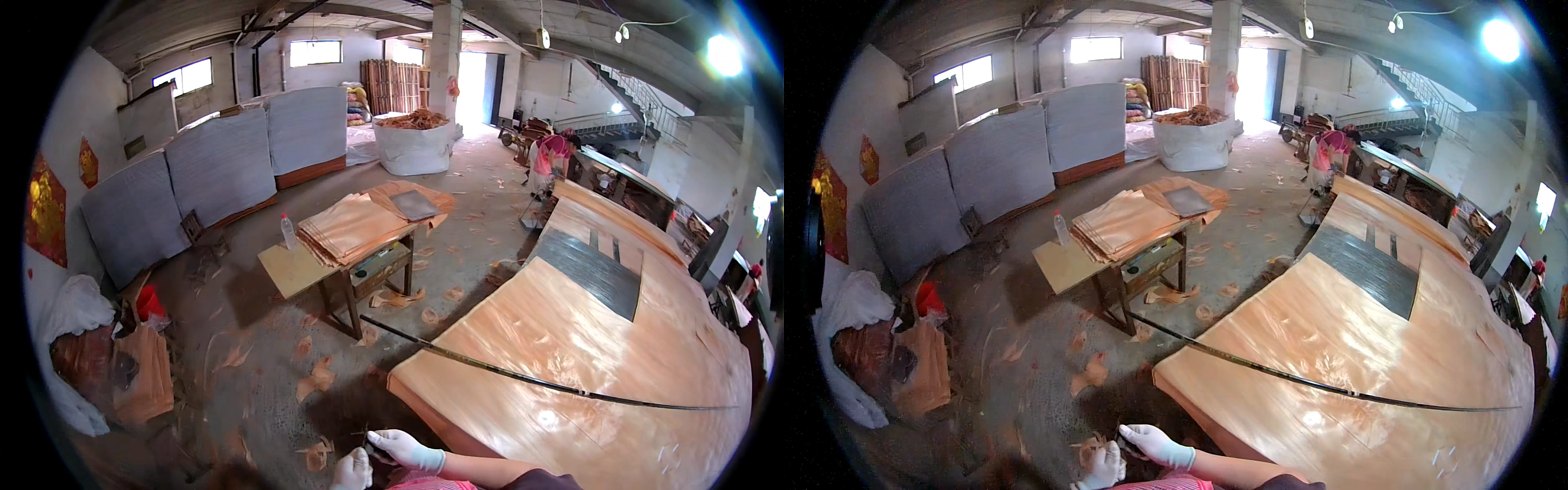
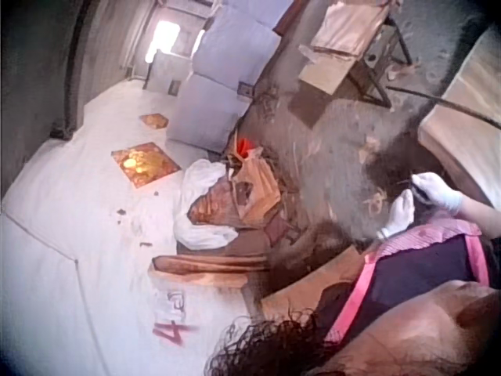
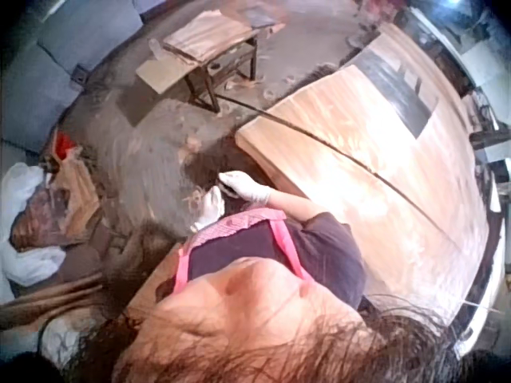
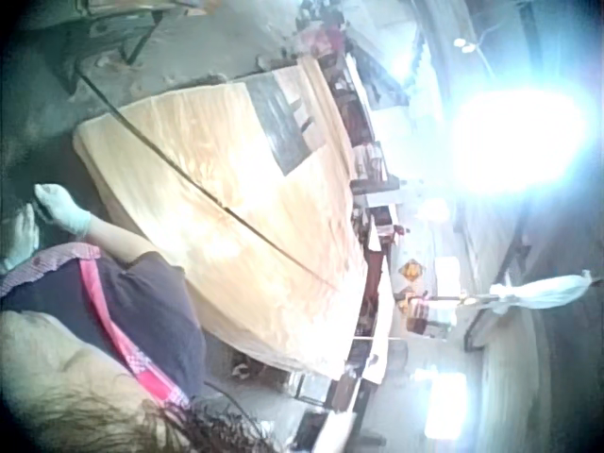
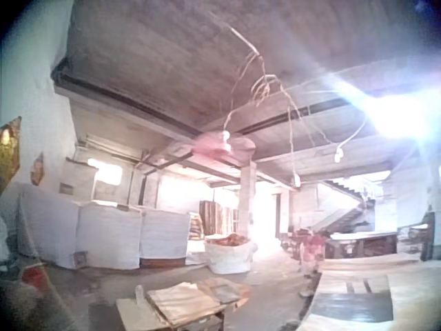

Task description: The person lifts a large sheet of wood veneer, places it onto a metal cutting table, and uses a blade to trim specific sections and cut smaller pieces while measuring with a ruler.

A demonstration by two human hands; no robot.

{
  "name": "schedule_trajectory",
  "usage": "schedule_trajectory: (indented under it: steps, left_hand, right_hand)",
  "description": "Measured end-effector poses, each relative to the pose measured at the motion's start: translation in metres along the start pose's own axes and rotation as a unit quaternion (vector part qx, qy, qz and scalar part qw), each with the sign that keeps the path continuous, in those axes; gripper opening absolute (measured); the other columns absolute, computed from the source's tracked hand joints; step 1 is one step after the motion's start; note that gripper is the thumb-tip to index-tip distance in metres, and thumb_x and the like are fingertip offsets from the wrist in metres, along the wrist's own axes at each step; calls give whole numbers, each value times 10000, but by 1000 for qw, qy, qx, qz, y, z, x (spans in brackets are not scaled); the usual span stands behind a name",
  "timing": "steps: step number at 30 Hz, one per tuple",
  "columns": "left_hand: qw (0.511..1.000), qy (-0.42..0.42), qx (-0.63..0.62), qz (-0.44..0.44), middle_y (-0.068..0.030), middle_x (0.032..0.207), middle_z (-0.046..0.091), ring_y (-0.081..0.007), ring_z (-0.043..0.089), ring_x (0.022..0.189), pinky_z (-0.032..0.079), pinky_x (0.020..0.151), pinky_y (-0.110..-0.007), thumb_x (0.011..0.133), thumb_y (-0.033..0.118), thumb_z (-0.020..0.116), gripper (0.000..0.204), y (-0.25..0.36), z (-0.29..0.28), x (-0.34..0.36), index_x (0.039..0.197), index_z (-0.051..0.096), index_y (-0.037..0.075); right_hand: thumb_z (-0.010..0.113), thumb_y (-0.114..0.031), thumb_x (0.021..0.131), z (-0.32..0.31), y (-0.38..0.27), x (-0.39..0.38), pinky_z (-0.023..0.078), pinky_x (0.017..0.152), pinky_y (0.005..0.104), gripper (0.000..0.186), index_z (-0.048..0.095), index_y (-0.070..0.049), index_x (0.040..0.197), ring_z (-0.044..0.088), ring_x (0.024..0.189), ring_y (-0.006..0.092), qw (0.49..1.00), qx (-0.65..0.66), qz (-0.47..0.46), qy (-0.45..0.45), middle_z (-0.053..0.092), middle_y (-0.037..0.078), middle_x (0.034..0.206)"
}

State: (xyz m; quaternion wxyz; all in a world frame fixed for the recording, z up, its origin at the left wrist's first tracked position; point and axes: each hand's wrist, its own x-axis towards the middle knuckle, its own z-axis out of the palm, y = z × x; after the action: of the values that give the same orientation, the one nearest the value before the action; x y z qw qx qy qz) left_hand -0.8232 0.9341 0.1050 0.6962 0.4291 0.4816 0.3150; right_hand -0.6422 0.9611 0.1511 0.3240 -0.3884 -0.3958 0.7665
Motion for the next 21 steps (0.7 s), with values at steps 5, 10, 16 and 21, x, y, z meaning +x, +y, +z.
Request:
schedule_trajectory:
  steps: [5, 10, 16, 21]
  left_hand:
    - [996, -75, 47, 2, 5, 535, 431, -124, 419, 418, 351, 422, -283, 1041, 451, 356, 438, 22, -10, 86, 815, 470, 94]
    - [990, -139, 27, -25, 17, 563, 399, -115, 407, 465, 363, 463, -281, 1032, 489, 350, 467, 78, -18, 153, 798, 454, 99]
    - [987, -128, -31, -87, 9, 572, 401, -121, 410, 473, 367, 472, -272, 1029, 511, 341, 492, 117, -8, 223, 769, 445, 105]
    - [971, -213, 24, -103, -14, 614, 499, -115, 528, 501, 454, 475, -261, 1047, 442, 333, 427, 147, 13, 283, 896, 510, 84]
  right_hand:
    - [449, -378, 1022, -55, -27, 54, 453, 608, 441, 423, 568, -24, 824, 550, 613, 360, 902, -383, -173, 98, 564, 172, 685]
    - [481, -341, 994, -98, -77, 102, 480, 645, 469, 348, 585, -32, 873, 599, 723, 403, 800, -533, -251, 116, 616, 194, 799]
    - [588, -397, 928, -139, -134, 136, 511, 689, 434, 364, 656, -40, 907, 629, 787, 381, 782, -565, -169, 201, 651, 154, 864]
    - [634, -358, 902, -163, -147, 137, 511, 698, 424, 310, 662, -54, 950, 636, 807, 357, 775, -494, -184, 349, 642, 159, 867]
